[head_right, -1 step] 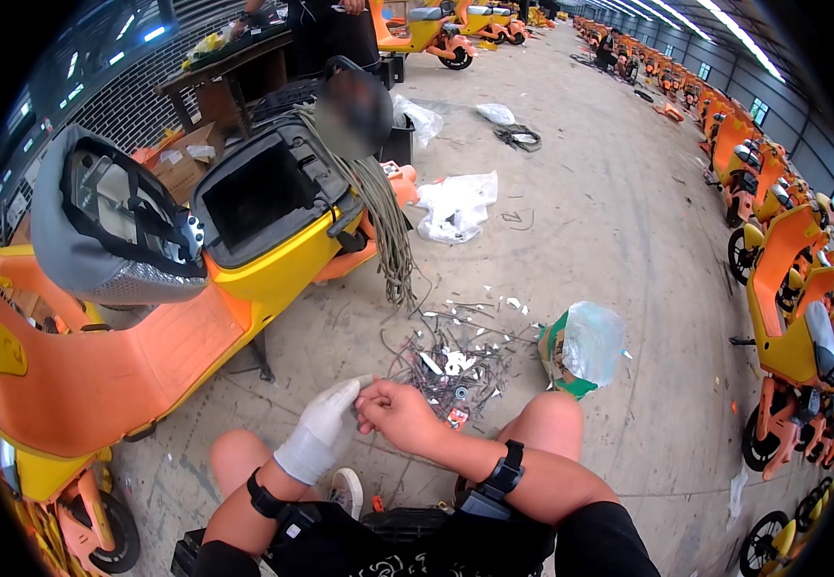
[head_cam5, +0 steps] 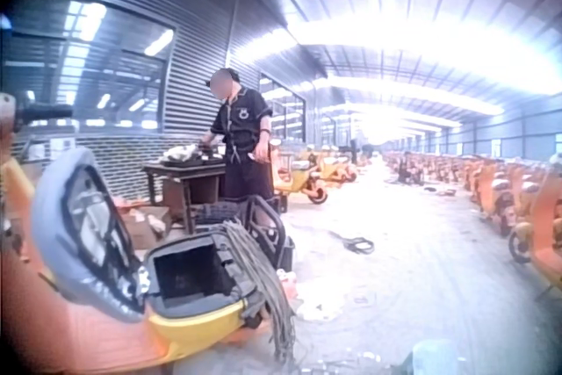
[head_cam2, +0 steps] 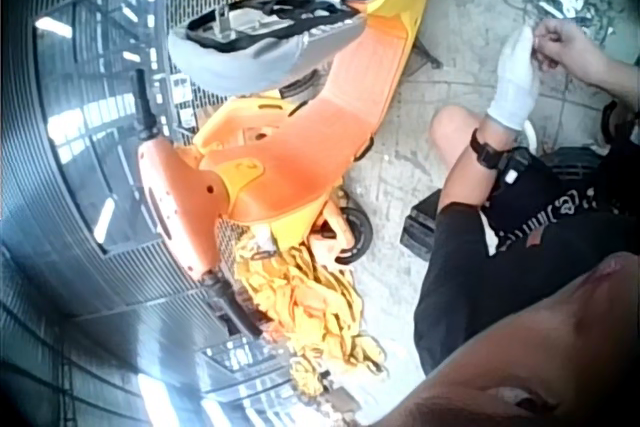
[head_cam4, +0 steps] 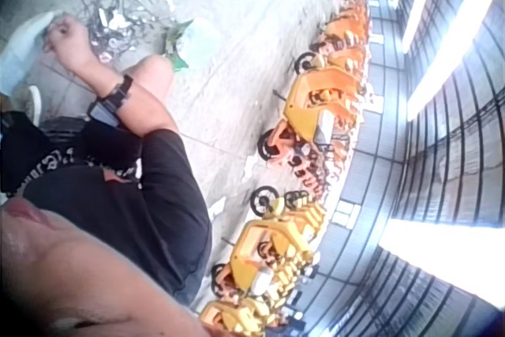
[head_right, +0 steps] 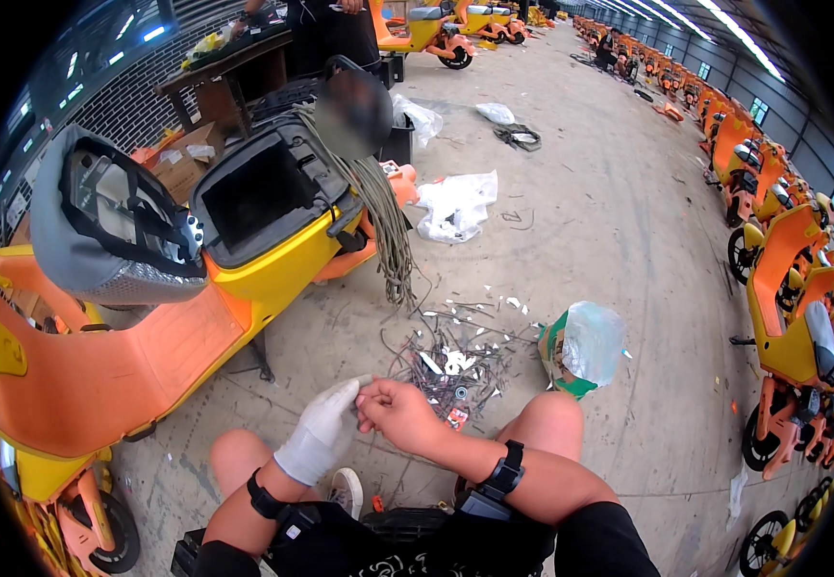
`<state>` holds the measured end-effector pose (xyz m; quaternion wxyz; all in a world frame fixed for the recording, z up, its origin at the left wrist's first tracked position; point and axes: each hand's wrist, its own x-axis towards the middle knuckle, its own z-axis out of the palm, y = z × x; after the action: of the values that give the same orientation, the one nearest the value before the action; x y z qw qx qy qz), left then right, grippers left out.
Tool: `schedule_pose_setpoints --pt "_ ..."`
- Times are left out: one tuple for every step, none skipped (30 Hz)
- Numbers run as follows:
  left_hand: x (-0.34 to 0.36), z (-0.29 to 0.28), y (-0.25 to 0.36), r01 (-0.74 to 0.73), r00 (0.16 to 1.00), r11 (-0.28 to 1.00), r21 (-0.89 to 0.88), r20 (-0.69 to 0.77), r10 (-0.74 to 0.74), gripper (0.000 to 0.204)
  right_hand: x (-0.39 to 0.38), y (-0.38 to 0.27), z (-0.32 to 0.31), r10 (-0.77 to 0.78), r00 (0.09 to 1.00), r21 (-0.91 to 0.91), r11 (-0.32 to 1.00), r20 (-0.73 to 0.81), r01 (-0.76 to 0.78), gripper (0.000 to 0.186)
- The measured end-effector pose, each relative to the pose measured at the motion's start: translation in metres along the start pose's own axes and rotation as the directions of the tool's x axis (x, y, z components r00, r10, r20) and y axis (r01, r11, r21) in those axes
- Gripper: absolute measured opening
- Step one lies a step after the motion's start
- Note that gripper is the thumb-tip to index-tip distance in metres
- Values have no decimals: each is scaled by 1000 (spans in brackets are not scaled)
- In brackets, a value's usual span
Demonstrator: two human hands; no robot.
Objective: The person uses pliers to cut and strip sections of wire on a yellow motorcycle and then twists several wires together by hand.
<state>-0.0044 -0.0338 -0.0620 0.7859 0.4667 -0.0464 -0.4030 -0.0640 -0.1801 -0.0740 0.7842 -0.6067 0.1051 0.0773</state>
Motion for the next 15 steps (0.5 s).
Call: schedule_pose_setpoints --pt "1 1 -1 -12 1000 1000 12 -9 12 33 0 -1 0 -11 1000 7 1000 -9 11 17" --pt "2 2 -2 -24 1000 999 24 -18 25 33 0 -2 1 -23 1000 14 1000 -17 23 17" --pt "2 2 -3 -36 999 999 36 -27 37 33 0 -2 2 -34 999 20 999 -26 35 17" --pt "3 1 -3 -42 999 998 42 -21 43 32 0 -1 3 -74 997 -7 997 -36 74 19" --pt "3 -2 -3 -48 999 998 48 -15 49 31 -1 3 4 -114 992 -34 993 -45 113 21" --pt "3 -4 -3 -55 998 997 53 -9 55 31 -1 4 4 -154 987 -62 987 -52 151 24" --pt "-1 2 3 -48 995 996 75 -81 54 30 -3 -7 4 -131 991 -326 938 -15 119 30" --pt "-9 15 13 -38 987 995 96 -150 52 29 -9 -29 1 -101 995 -567 819 12 91 36" --pt "-14 23 22 -30 974 992 120 -220 56 29 -13 -41 -3 -71 997 -766 639 36 73 43" --pt "-14 23 27 -48 980 961 271 -171 98 28 -13 -37 -5 -147 986 -807 590 -78 24 59" --pt "-15 20 33 -72 985 908 413 -117 131 28 -11 -37 -11 -128 982 -753 658 -136 -18 61" --pt "-15 17 37 -99 986 832 545 -59 156 27 -7 -40 -17 -105 976 -691 720 -191 -58 62" --pt "-16 14 39 -89 995 823 561 22 93 27 -8 -44 -19 -75 967 -622 777 -244 -97 64" --pt "-16 12 40 -81 995 812 578 101 27 27 2 -29 -28 -36 980 -536 841 -194 -75 67" --pt "-16 11 39 -74 983 801 594 179 -41 28 2 -23 -30 61 989 -376 920 -135 -108 65"
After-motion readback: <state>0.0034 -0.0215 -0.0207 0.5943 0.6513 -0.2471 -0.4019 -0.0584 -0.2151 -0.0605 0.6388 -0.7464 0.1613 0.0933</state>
